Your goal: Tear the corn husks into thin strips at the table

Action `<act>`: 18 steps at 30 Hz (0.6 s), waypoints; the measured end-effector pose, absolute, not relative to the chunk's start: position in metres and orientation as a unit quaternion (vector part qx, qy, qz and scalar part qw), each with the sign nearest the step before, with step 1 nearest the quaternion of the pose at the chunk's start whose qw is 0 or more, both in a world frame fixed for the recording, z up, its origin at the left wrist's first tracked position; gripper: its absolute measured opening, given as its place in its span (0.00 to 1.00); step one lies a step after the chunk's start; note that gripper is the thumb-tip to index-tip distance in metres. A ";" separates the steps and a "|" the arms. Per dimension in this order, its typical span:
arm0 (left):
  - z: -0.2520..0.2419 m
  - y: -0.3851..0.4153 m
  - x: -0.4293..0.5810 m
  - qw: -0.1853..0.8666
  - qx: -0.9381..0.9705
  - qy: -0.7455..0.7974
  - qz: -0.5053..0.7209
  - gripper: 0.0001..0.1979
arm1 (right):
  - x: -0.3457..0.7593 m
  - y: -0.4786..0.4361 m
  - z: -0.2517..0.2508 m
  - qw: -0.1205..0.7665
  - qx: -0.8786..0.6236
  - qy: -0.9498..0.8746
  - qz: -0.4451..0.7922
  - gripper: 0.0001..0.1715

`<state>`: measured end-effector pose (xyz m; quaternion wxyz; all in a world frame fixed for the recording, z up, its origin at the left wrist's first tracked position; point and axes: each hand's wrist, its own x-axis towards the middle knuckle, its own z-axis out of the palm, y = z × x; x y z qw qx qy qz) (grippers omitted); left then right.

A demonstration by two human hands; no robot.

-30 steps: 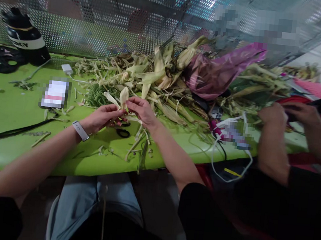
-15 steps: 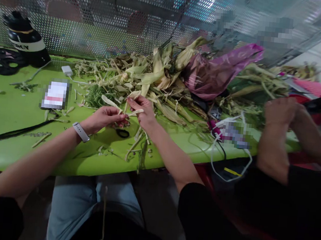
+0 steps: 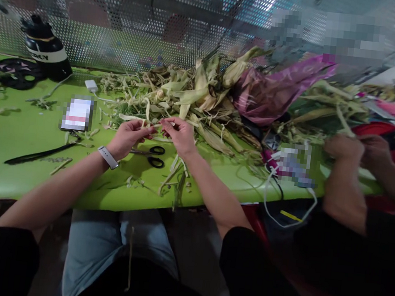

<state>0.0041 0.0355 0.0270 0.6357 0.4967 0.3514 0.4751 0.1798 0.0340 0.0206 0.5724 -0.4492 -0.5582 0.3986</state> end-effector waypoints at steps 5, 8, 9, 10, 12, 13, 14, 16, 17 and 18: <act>0.027 0.038 0.003 0.593 0.521 0.359 0.498 0.13 | 0.181 0.037 0.019 0.601 -0.454 -0.531 0.389 0.21; 0.027 0.040 0.001 0.576 0.539 0.369 0.491 0.13 | 0.184 0.038 0.019 0.595 -0.466 -0.528 0.388 0.21; 0.027 0.041 0.000 0.578 0.542 0.370 0.485 0.14 | 0.185 0.038 0.018 0.584 -0.468 -0.535 0.391 0.21; 0.027 0.042 -0.001 0.583 0.544 0.369 0.477 0.15 | 0.186 0.038 0.017 0.571 -0.468 -0.547 0.395 0.21; 0.029 0.045 -0.003 0.600 0.538 0.361 0.469 0.14 | 0.189 0.039 0.015 0.540 -0.465 -0.579 0.397 0.21; 0.030 0.046 -0.004 0.612 0.529 0.356 0.468 0.13 | 0.189 0.039 0.015 0.531 -0.462 -0.591 0.393 0.20; 0.030 0.047 -0.004 0.622 0.520 0.352 0.468 0.12 | 0.189 0.040 0.014 0.527 -0.459 -0.599 0.391 0.19; 0.032 0.046 -0.005 0.630 0.520 0.346 0.461 0.11 | 0.187 0.042 0.015 0.529 -0.447 -0.591 0.414 0.17; 0.033 0.045 -0.004 0.628 0.530 0.345 0.454 0.11 | 0.184 0.043 0.016 0.529 -0.445 -0.573 0.442 0.18; 0.033 0.044 -0.004 0.624 0.543 0.343 0.445 0.11 | 0.181 0.044 0.017 0.521 -0.447 -0.551 0.474 0.19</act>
